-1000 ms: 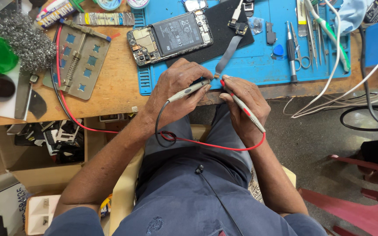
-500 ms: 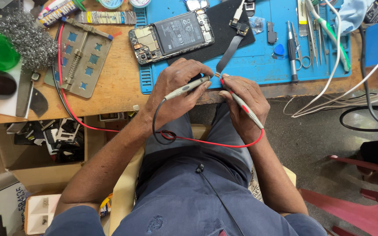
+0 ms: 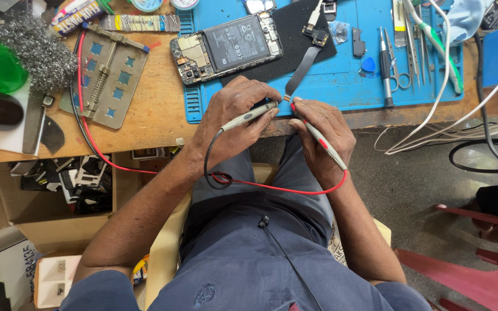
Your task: The person repairs a disassembled smartphone on a blue work mat. They pry at the phone's internals with a metal tool, clean components with a toothbrush, apply liquid from a green bottle, solder a small component with a soldering iron, and finally probe the board with multimeter test leads.
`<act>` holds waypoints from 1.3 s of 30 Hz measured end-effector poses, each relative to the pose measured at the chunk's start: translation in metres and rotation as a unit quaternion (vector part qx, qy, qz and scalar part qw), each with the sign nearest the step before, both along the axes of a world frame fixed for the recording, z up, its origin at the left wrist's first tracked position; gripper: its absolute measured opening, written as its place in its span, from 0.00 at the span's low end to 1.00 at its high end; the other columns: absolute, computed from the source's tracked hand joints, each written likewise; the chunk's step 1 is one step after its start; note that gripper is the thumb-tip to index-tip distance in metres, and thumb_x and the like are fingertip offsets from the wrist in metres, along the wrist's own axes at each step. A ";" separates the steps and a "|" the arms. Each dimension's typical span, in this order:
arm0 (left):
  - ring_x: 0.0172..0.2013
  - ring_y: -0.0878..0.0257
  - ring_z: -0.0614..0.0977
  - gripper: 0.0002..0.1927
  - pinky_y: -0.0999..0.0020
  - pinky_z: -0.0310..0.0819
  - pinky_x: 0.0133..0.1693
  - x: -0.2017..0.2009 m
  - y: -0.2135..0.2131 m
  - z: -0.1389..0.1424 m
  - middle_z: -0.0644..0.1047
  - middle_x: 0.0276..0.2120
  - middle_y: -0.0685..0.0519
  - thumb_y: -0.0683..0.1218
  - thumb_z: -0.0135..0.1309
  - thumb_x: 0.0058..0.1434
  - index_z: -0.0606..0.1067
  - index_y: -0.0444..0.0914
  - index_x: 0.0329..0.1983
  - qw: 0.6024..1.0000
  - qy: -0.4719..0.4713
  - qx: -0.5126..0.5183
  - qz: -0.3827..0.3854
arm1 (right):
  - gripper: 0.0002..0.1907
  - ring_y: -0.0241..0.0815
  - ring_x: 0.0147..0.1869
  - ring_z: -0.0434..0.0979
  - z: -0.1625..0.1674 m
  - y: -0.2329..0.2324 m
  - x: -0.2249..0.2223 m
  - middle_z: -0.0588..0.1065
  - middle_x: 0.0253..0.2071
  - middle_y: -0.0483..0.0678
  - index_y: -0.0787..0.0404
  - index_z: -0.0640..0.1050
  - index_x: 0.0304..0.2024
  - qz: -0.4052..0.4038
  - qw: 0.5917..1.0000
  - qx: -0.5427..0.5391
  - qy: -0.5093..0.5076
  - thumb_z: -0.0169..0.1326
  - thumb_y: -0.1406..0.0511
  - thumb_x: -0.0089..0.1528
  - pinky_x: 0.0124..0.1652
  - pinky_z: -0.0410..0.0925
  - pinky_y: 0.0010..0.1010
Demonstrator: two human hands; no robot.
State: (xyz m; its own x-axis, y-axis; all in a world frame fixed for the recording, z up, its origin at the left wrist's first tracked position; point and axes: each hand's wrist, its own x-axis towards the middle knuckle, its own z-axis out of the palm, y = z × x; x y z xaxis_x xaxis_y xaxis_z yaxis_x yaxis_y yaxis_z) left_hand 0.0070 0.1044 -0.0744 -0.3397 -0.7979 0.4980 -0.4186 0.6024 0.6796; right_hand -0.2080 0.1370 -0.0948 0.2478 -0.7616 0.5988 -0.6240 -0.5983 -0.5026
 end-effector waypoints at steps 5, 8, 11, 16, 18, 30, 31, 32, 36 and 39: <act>0.41 0.53 0.81 0.09 0.60 0.77 0.42 0.000 0.000 0.000 0.81 0.39 0.51 0.40 0.64 0.61 0.78 0.37 0.44 1.000 -0.004 0.001 0.002 | 0.13 0.51 0.60 0.81 0.000 -0.001 0.000 0.80 0.54 0.52 0.63 0.80 0.54 0.000 1.000 0.000 0.001 0.63 0.66 0.67 0.59 0.75 0.38; 0.41 0.53 0.81 0.09 0.60 0.77 0.42 -0.001 0.000 -0.001 0.81 0.39 0.51 0.41 0.64 0.62 0.78 0.38 0.44 1.000 -0.006 -0.003 0.004 | 0.13 0.51 0.60 0.81 0.000 -0.001 0.000 0.80 0.54 0.52 0.63 0.79 0.54 0.001 1.000 -0.002 0.000 0.63 0.66 0.68 0.59 0.75 0.38; 0.41 0.53 0.81 0.09 0.60 0.77 0.42 -0.001 -0.001 0.000 0.81 0.39 0.51 0.40 0.64 0.61 0.78 0.37 0.44 1.000 -0.009 -0.002 0.006 | 0.13 0.51 0.60 0.81 0.000 -0.001 0.000 0.80 0.54 0.52 0.63 0.79 0.54 0.000 1.000 -0.003 0.002 0.63 0.66 0.68 0.59 0.75 0.38; 0.41 0.53 0.81 0.09 0.60 0.77 0.42 0.001 0.001 0.000 0.81 0.39 0.51 0.40 0.64 0.61 0.78 0.37 0.43 1.000 -0.010 -0.003 0.004 | 0.13 0.51 0.60 0.81 0.000 0.001 0.001 0.80 0.54 0.51 0.62 0.80 0.53 -0.004 1.000 -0.001 0.004 0.64 0.66 0.68 0.59 0.75 0.38; 0.41 0.53 0.81 0.09 0.60 0.77 0.42 0.000 0.001 0.001 0.81 0.39 0.51 0.40 0.64 0.62 0.78 0.37 0.43 1.000 -0.005 -0.005 0.004 | 0.13 0.51 0.60 0.81 0.000 0.001 0.001 0.80 0.54 0.51 0.63 0.80 0.54 -0.007 1.000 0.002 0.003 0.64 0.66 0.67 0.59 0.75 0.37; 0.41 0.54 0.80 0.09 0.60 0.77 0.43 -0.001 0.000 0.001 0.81 0.39 0.51 0.41 0.64 0.62 0.78 0.38 0.44 1.000 -0.012 -0.007 0.002 | 0.13 0.51 0.60 0.81 0.001 0.002 0.000 0.80 0.54 0.52 0.64 0.79 0.54 -0.004 1.000 0.009 -0.013 0.63 0.66 0.68 0.60 0.75 0.38; 0.41 0.54 0.80 0.09 0.60 0.77 0.43 -0.001 0.000 0.001 0.81 0.39 0.51 0.41 0.64 0.62 0.78 0.38 0.44 1.000 -0.012 -0.007 0.003 | 0.14 0.51 0.60 0.81 0.002 0.002 0.000 0.80 0.54 0.52 0.64 0.79 0.54 -0.004 1.000 0.010 -0.013 0.63 0.66 0.68 0.60 0.75 0.38; 0.41 0.54 0.80 0.09 0.60 0.77 0.43 -0.001 0.000 0.001 0.81 0.39 0.51 0.41 0.64 0.62 0.78 0.38 0.44 1.000 -0.011 -0.007 0.003 | 0.13 0.51 0.60 0.81 0.002 0.002 0.000 0.80 0.54 0.52 0.64 0.79 0.54 -0.004 1.000 0.009 -0.015 0.63 0.66 0.68 0.60 0.75 0.38; 0.41 0.54 0.80 0.09 0.60 0.77 0.43 -0.001 0.000 0.001 0.81 0.40 0.51 0.40 0.64 0.62 0.78 0.38 0.44 1.000 -0.009 -0.011 0.004 | 0.13 0.51 0.60 0.81 0.002 0.002 0.001 0.80 0.54 0.52 0.64 0.79 0.54 -0.003 1.000 0.005 -0.017 0.63 0.66 0.68 0.60 0.74 0.38; 0.41 0.54 0.80 0.09 0.59 0.77 0.43 -0.001 0.000 0.001 0.81 0.39 0.51 0.40 0.64 0.61 0.78 0.37 0.44 1.000 -0.009 -0.015 0.004 | 0.14 0.51 0.60 0.81 0.002 0.002 0.001 0.80 0.54 0.53 0.64 0.79 0.54 -0.004 1.000 0.002 -0.014 0.62 0.65 0.69 0.59 0.74 0.38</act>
State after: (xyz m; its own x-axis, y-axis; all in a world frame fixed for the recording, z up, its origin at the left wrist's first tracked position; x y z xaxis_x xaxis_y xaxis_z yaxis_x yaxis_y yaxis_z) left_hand 0.0058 0.1045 -0.0737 -0.3426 -0.7853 0.5157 -0.4357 0.6192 0.6533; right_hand -0.2069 0.1385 -0.0928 0.2246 -0.7661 0.6022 -0.6150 -0.5908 -0.5222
